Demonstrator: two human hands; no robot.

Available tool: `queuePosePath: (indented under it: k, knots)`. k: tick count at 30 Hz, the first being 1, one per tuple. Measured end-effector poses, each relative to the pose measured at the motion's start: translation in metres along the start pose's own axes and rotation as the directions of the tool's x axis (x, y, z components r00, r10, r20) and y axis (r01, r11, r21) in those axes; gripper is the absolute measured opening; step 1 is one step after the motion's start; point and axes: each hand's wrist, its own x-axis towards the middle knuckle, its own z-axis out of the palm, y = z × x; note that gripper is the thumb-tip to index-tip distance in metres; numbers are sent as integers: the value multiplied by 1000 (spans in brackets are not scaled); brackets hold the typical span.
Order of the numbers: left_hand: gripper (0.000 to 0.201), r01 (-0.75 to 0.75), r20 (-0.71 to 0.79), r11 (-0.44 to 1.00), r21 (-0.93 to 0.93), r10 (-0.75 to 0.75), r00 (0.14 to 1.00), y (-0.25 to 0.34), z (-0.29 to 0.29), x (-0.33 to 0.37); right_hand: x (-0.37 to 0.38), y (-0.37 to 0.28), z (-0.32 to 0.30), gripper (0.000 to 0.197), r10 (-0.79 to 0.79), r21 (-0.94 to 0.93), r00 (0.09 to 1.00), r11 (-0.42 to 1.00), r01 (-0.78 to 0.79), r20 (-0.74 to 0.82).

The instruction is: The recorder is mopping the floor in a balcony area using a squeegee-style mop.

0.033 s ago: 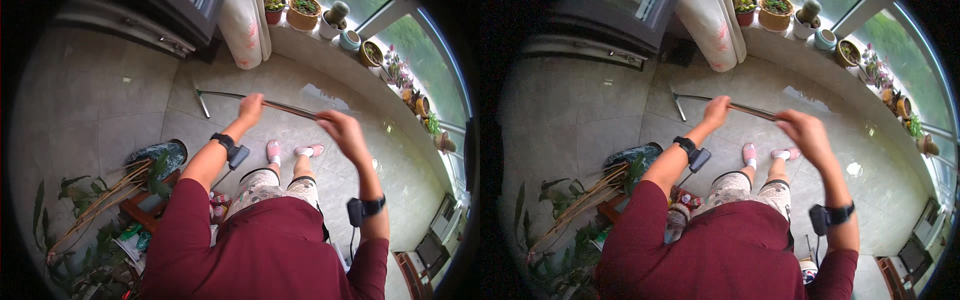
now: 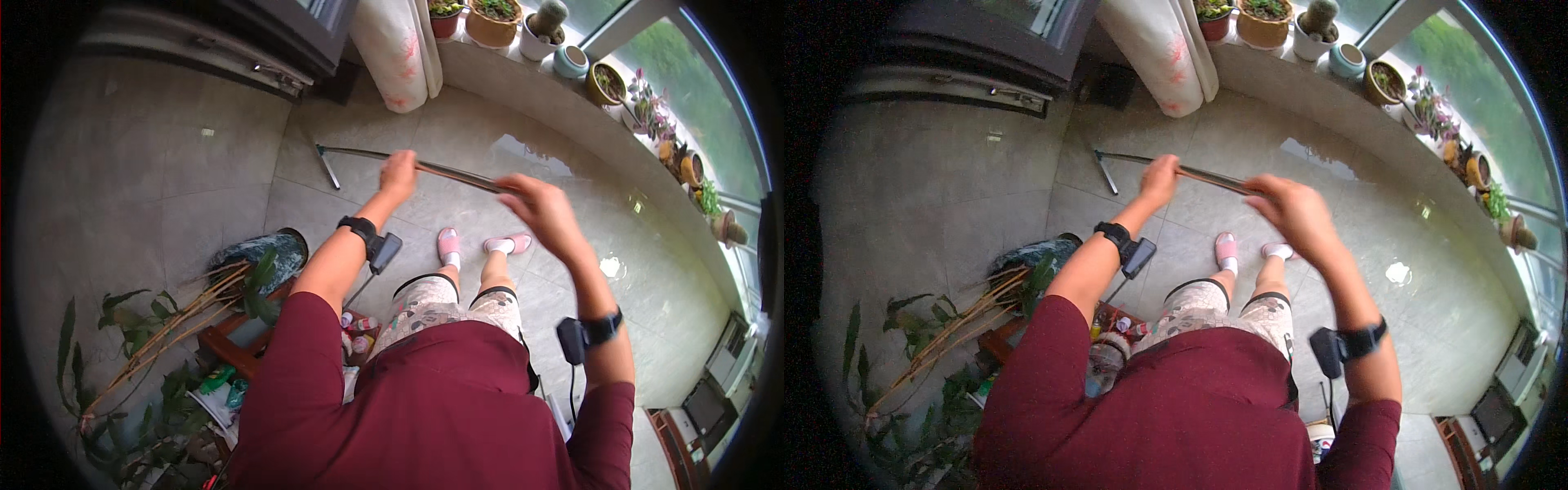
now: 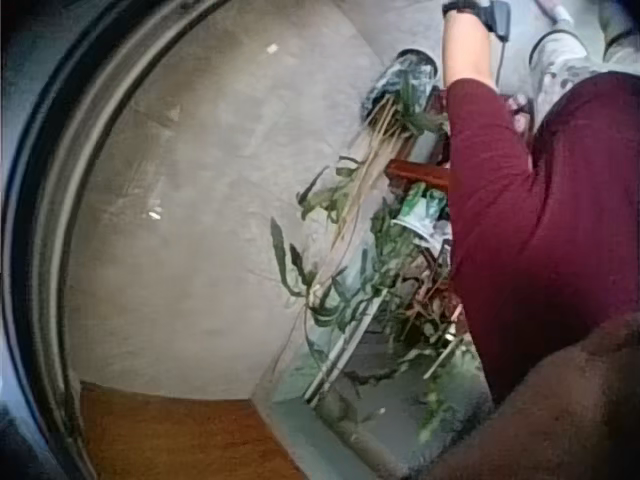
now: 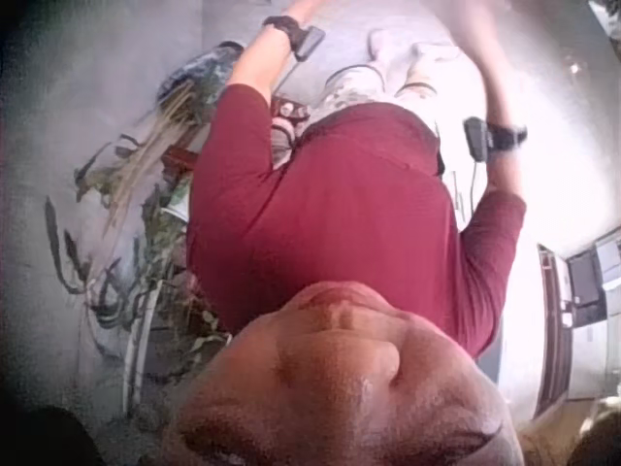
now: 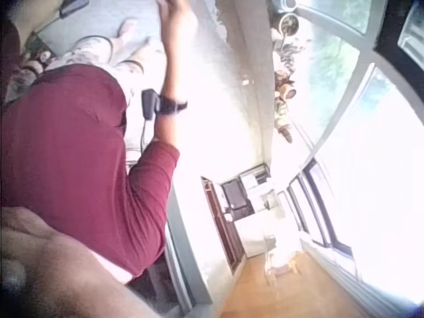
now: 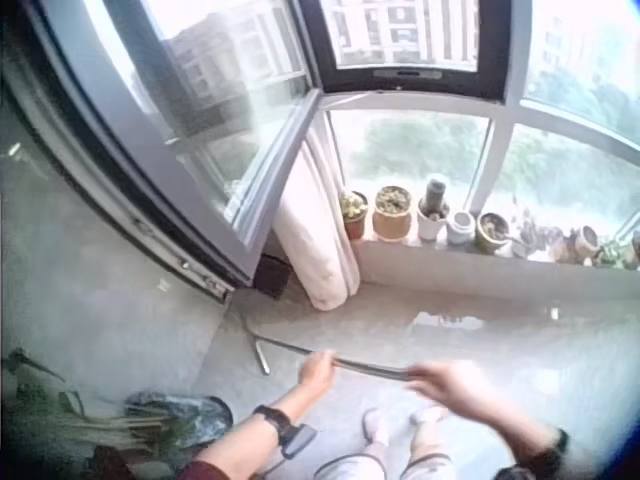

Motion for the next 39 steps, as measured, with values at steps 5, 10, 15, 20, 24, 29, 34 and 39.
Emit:
queuePosePath:
  k: [5, 10, 15, 20, 24, 29, 34, 39]
  knots:
    - [20, 149, -8, 979, 141, -149, 989, -73, -8, 4, 32, -10, 87, 27, -12, -142, 997, 990, 22, 73]
    - [17, -1, 235, 989, 145, -33, 971, -26, -11, 24, 13, 11, 60, 25, 75, -107, 997, 991, -77, -18]
    - [17, -186, 300, 982, 32, 168, 939, 55, 29, 18, -44, 23, -26, 22, 222, 124, 960, 971, -202, -169]
    - [19, -295, 255, 913, -282, 368, 894, 185, 37, 2, -113, 18, -108, 21, 420, 83, 847, 905, -417, -324]
    - [27, -440, 87, 766, -469, 536, 840, 260, 30, -3, -169, 7, -151, 23, 432, 111, 777, 895, -432, -459]
    - [36, -478, 206, 804, -354, 566, 798, 264, 22, 15, -180, 6, -141, 20, 374, 95, 800, 922, -375, -470]
    - [26, -445, 191, 882, -158, 469, 862, 190, 47, 39, -148, 56, -80, 21, 391, 309, 838, 908, -283, -382]
    - [20, -297, 284, 953, 54, 271, 920, 117, 55, 64, -100, 64, -22, 26, 377, 216, 890, 920, -328, -255]
